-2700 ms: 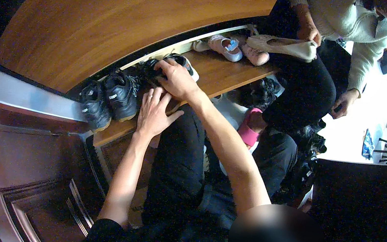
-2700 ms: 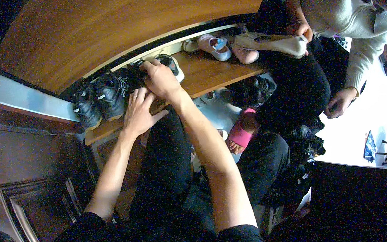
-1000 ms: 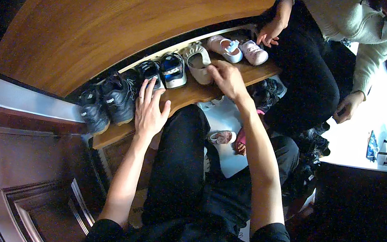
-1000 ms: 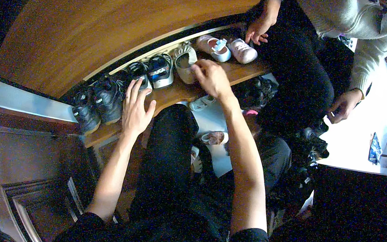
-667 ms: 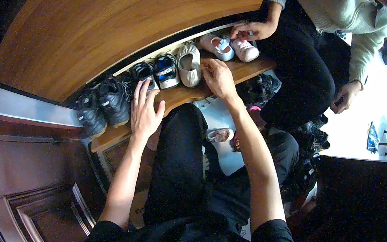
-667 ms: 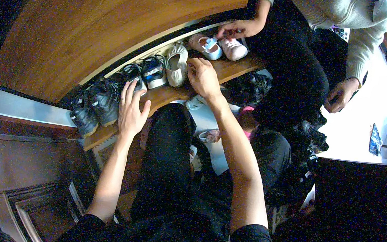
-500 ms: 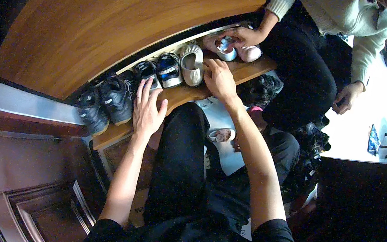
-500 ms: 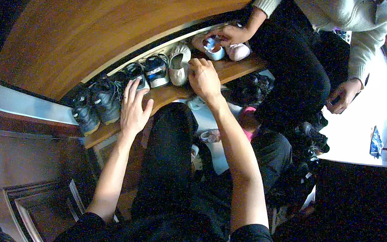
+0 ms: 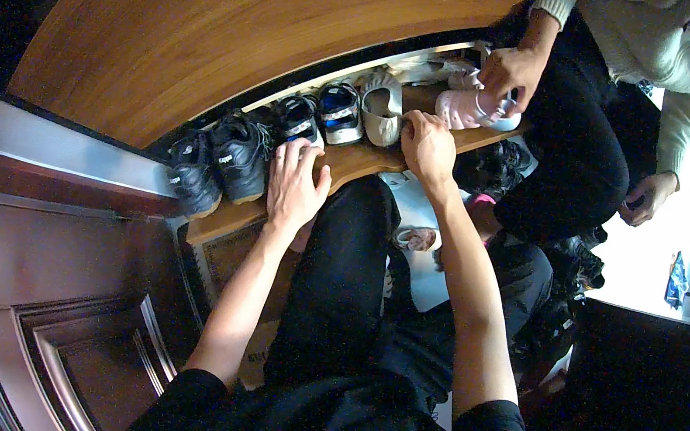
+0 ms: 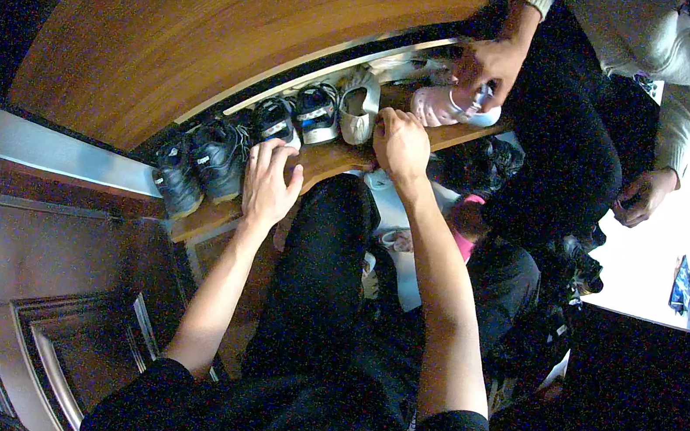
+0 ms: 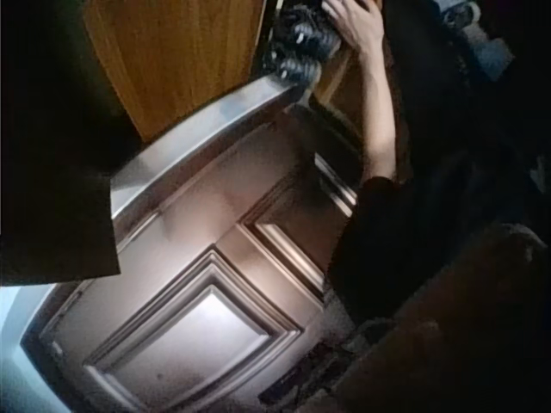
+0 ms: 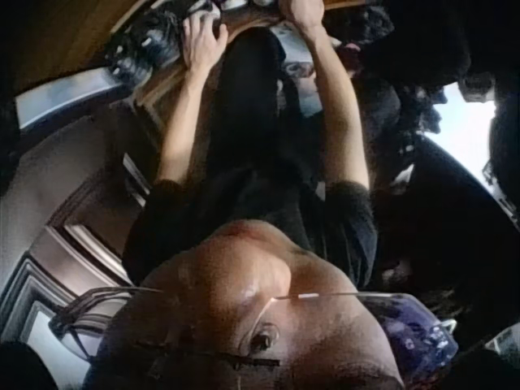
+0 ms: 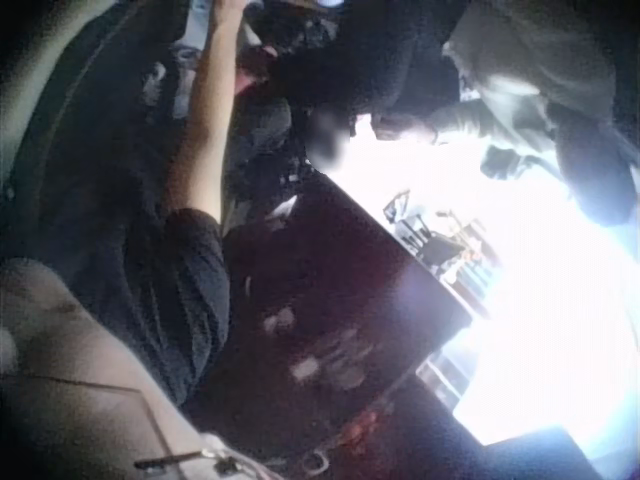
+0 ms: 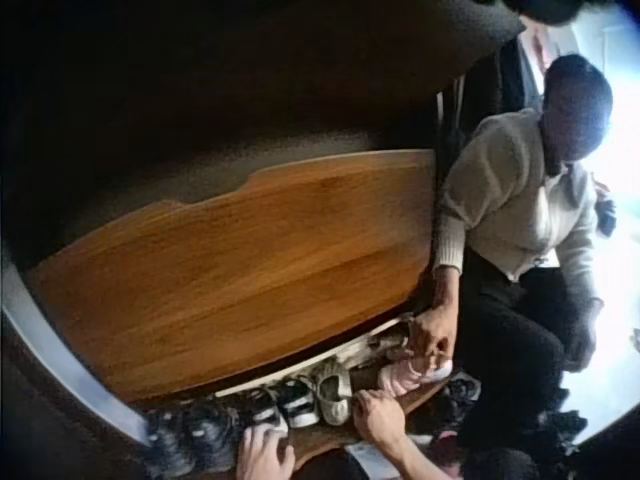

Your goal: The person sits on the floor and organizes shoes on a multi-tiered wooden shoe rack. They pick up various shoes, inspect them, and place them back on the shelves in an orderly manner.

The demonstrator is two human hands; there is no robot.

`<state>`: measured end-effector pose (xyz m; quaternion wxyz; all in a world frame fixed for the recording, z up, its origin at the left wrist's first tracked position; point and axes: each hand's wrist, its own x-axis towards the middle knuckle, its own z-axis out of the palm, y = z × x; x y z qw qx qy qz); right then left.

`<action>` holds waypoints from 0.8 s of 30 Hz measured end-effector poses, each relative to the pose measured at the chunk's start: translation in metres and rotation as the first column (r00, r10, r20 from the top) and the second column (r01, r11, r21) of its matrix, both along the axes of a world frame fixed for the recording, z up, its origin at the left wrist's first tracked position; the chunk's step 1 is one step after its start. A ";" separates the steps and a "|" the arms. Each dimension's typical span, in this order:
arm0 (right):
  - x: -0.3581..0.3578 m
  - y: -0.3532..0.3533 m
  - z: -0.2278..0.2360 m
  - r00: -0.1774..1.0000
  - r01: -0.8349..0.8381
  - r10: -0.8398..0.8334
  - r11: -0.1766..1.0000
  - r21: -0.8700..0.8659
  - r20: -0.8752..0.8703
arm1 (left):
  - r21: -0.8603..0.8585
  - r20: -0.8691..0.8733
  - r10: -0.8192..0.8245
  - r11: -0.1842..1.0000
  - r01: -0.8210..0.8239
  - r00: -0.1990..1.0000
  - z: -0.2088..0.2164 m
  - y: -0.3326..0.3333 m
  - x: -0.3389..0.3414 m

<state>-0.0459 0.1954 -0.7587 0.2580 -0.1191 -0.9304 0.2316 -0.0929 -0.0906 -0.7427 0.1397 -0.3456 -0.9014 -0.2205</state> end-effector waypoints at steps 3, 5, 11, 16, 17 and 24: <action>0.002 -0.001 0.002 1.000 0.007 -0.007 1.000 0.000 -0.008 | 0.007 -0.009 0.005 1.000 -0.005 1.000 0.000 0.001 0.001; 0.001 -0.003 0.003 0.999 0.009 -0.008 1.000 0.023 -0.035 | 0.005 0.008 0.016 1.000 -0.016 1.000 -0.001 0.000 0.001; 0.001 -0.001 -0.010 0.998 0.066 -0.066 0.997 0.046 0.017 | 0.032 -0.044 0.018 0.999 -0.017 0.999 -0.001 0.000 0.001; 0.002 -0.001 0.003 0.997 0.039 -0.041 0.999 0.032 0.062 | 0.034 0.025 0.011 0.999 -0.011 1.000 0.000 0.001 0.002; 0.001 -0.004 0.005 0.995 0.049 -0.048 0.999 -0.002 0.092 | 0.041 0.017 0.010 0.999 -0.011 1.000 0.000 -0.002 0.001; 0.002 -0.001 0.002 0.997 0.054 -0.056 0.997 0.054 0.048 | 0.059 0.049 0.033 0.998 -0.036 0.998 -0.001 0.001 0.003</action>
